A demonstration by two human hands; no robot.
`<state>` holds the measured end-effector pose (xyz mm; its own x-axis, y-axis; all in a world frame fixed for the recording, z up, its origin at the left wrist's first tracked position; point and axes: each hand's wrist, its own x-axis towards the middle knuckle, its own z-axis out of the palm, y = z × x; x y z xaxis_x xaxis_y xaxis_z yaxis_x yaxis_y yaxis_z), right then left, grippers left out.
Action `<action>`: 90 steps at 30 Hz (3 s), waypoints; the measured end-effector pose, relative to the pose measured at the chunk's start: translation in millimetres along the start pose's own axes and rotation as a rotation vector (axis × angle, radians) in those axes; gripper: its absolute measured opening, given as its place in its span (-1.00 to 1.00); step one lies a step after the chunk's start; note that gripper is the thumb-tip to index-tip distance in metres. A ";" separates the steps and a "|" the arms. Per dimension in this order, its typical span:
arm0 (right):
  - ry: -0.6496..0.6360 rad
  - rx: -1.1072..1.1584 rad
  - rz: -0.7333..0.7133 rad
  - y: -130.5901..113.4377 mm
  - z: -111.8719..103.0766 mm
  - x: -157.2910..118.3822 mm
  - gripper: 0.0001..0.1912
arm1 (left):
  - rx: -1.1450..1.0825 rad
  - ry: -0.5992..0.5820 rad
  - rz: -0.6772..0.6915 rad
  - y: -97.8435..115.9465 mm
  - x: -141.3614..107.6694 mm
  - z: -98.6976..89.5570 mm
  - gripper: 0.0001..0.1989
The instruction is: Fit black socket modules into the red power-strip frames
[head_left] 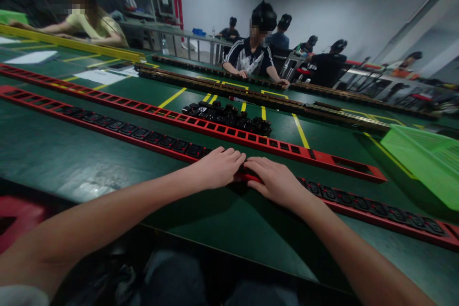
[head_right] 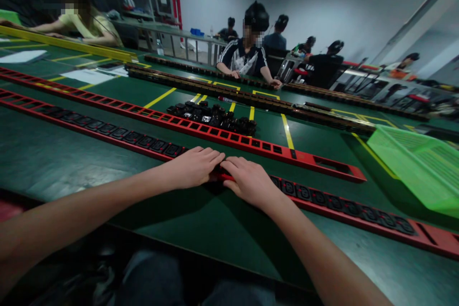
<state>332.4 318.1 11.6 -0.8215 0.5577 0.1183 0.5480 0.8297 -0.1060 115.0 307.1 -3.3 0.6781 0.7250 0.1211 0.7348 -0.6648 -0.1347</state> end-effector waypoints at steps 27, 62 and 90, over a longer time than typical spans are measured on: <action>-0.164 -0.152 0.072 1.8 -9.3 -7.5 -0.37 | -0.312 -0.261 0.010 -57.7 -5.2 -25.6 -0.60; -0.013 -0.199 -0.020 -13.8 2.2 1.6 -0.49 | -0.328 -0.306 -0.097 -66.8 -17.6 -34.1 -0.64; 0.051 -0.206 -0.044 -7.3 12.9 -1.6 -0.51 | -0.400 -0.187 -0.060 -62.6 -1.2 -9.1 -0.63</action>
<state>327.8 310.8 -0.6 -0.8392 0.5170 0.1685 0.5367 0.8373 0.1040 68.3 346.2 13.9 0.6461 0.7603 -0.0680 0.7468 -0.6111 0.2624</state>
